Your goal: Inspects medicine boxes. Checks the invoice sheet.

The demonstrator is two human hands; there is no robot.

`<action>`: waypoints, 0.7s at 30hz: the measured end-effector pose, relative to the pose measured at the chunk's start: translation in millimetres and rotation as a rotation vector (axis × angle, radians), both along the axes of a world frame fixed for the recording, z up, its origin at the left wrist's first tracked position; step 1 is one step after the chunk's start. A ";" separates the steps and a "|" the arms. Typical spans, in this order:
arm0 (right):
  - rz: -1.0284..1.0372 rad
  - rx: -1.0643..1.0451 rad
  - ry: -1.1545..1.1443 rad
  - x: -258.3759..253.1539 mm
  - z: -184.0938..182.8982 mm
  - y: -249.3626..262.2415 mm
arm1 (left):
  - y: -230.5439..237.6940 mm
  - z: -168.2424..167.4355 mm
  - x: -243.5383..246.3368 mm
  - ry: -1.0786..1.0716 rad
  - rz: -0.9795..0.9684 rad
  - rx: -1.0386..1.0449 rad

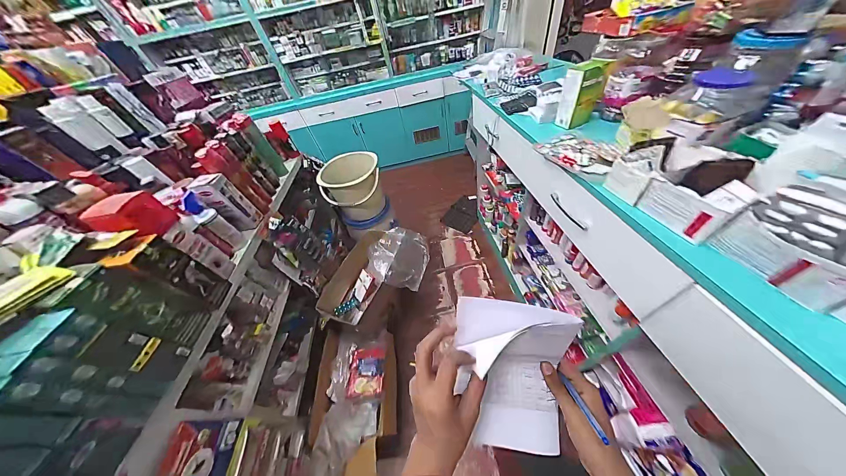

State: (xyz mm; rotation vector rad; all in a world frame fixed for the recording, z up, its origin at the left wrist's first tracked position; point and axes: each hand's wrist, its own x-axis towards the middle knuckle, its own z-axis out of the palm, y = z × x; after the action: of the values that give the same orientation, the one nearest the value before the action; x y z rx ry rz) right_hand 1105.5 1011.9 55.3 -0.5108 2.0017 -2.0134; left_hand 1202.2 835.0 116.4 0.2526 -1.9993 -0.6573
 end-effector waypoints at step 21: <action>0.433 -0.080 0.053 -491.4 -79.3 -515.9 | -471.5 -83.2 -395.8 -0.278 -0.038 0.669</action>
State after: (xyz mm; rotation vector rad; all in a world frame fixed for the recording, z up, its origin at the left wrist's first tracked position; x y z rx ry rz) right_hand 614.1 495.9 -24.0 -0.9329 1.6608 -1.8269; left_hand 806.4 363.5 33.2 0.7377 -1.9826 -1.3675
